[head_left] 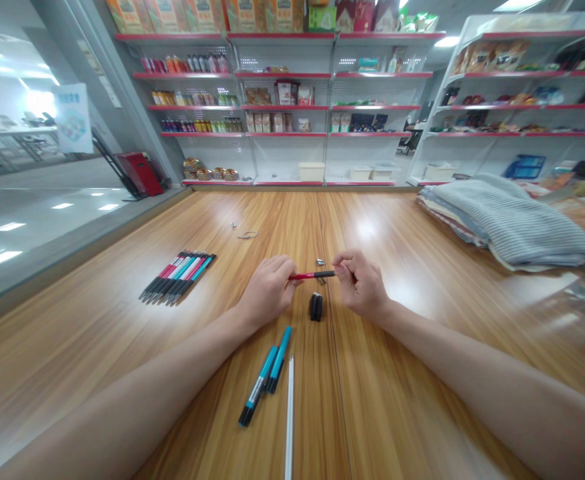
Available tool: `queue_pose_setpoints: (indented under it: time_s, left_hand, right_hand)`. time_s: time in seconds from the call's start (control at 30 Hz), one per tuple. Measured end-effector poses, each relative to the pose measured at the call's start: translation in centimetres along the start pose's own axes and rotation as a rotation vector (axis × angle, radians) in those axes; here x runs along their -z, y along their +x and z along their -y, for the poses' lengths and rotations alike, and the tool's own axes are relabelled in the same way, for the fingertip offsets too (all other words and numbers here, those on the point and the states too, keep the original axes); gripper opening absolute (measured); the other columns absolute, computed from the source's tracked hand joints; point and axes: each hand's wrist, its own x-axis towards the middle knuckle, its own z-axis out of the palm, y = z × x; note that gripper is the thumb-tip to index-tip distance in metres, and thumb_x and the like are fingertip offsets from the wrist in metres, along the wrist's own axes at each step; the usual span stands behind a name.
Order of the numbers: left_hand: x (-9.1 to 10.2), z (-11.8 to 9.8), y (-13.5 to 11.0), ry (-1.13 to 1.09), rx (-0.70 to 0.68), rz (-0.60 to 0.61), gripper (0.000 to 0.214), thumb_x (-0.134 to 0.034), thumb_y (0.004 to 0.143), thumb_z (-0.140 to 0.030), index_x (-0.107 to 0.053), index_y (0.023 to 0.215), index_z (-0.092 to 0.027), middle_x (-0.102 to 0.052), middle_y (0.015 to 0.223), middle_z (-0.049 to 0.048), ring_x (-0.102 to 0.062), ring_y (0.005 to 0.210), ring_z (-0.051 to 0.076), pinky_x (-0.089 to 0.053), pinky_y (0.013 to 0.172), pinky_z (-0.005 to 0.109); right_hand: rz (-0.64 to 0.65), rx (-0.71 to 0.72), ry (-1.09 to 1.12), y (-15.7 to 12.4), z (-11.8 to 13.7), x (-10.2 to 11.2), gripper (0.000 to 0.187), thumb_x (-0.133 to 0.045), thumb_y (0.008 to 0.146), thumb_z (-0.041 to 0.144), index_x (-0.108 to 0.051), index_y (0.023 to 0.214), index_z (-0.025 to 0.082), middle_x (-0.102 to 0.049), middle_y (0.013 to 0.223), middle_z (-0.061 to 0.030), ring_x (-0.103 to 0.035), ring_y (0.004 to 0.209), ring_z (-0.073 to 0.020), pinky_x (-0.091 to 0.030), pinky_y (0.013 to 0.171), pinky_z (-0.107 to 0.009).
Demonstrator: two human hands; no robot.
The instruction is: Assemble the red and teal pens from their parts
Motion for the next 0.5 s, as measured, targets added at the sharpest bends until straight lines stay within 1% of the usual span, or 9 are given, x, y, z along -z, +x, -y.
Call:
queue_pose_setpoints:
  time_s: [0.13, 0.2, 0.3, 0.37, 0.43, 0.47, 0.5]
  left_hand:
    - [0.1, 0.0, 0.0, -0.003, -0.003, -0.022, 0.009, -0.051, 0.088, -0.021, -0.051, 0.079, -0.017, -0.056, 0.083, 0.0056, -0.052, 0.082, 0.018, -0.042, 0.075, 0.032]
    - [0.1, 0.0, 0.0, -0.01, -0.01, -0.03, 0.011, -0.052, 0.088, -0.023, -0.052, 0.079, -0.017, -0.056, 0.083, 0.0055, -0.051, 0.082, 0.018, -0.042, 0.076, 0.033]
    - [-0.1, -0.3, 0.0, -0.029, -0.044, -0.047, 0.013, -0.053, 0.089, -0.027, -0.056, 0.082, -0.017, -0.055, 0.084, 0.0061, -0.05, 0.086, 0.019, -0.042, 0.078, 0.034]
    - [-0.2, -0.6, 0.0, -0.034, -0.053, -0.076, 0.013, -0.053, 0.089, -0.028, -0.059, 0.085, -0.017, -0.054, 0.087, 0.0068, -0.049, 0.087, 0.019, -0.042, 0.078, 0.034]
    - [-0.2, -0.9, -0.1, -0.039, -0.053, -0.092, 0.014, -0.052, 0.09, -0.028, -0.061, 0.087, -0.017, -0.053, 0.086, 0.0066, -0.049, 0.086, 0.019, -0.042, 0.077, 0.033]
    - [-0.2, -1.0, -0.2, -0.048, -0.058, -0.081, 0.015, -0.051, 0.091, -0.028, -0.061, 0.087, -0.018, -0.053, 0.084, 0.0062, -0.049, 0.084, 0.018, -0.042, 0.076, 0.032]
    - [-0.1, -1.1, -0.2, -0.064, -0.066, -0.061, 0.016, -0.05, 0.091, -0.029, -0.061, 0.087, -0.018, -0.052, 0.083, 0.0058, -0.049, 0.083, 0.018, -0.042, 0.075, 0.032]
  right_hand:
    - [-0.007, -0.018, 0.022, 0.0, -0.1, 0.0, 0.004, -0.043, 0.094, 0.023, -0.045, 0.096, 0.02, -0.036, 0.051, 0.0087, -0.033, 0.041, -0.0066, -0.025, 0.045, -0.021]
    - [-0.005, -0.03, 0.037, 0.0, -0.2, 0.1, 0.007, -0.043, 0.094, 0.023, -0.046, 0.098, 0.019, -0.037, 0.051, 0.0085, -0.034, 0.042, -0.0068, -0.026, 0.046, -0.022]
    - [0.009, -0.073, 0.101, 0.1, -0.3, 0.3, 0.017, -0.043, 0.094, 0.026, -0.047, 0.109, 0.018, -0.042, 0.052, 0.0076, -0.036, 0.043, -0.0077, -0.028, 0.046, -0.022]
    - [0.028, -0.101, 0.191, 0.0, -0.2, 0.5, 0.031, -0.048, 0.092, 0.03, -0.045, 0.119, 0.016, -0.047, 0.056, 0.0065, -0.039, 0.044, -0.0082, -0.032, 0.045, -0.022]
    - [0.052, -0.109, 0.269, -0.1, 0.0, 0.6, 0.043, -0.056, 0.088, 0.034, -0.044, 0.124, 0.015, -0.053, 0.062, 0.004, -0.045, 0.047, -0.0087, -0.036, 0.046, -0.022]
    - [0.069, -0.104, 0.288, -0.1, 0.1, 0.6, 0.042, -0.059, 0.086, 0.035, -0.048, 0.122, 0.016, -0.056, 0.066, 0.0021, -0.048, 0.05, -0.0092, -0.039, 0.048, -0.022]
    - [0.085, -0.096, 0.293, -0.1, 0.2, 0.6, 0.037, -0.059, 0.086, 0.034, -0.053, 0.118, 0.016, -0.059, 0.069, 0.0001, -0.051, 0.054, -0.0098, -0.041, 0.05, -0.022]
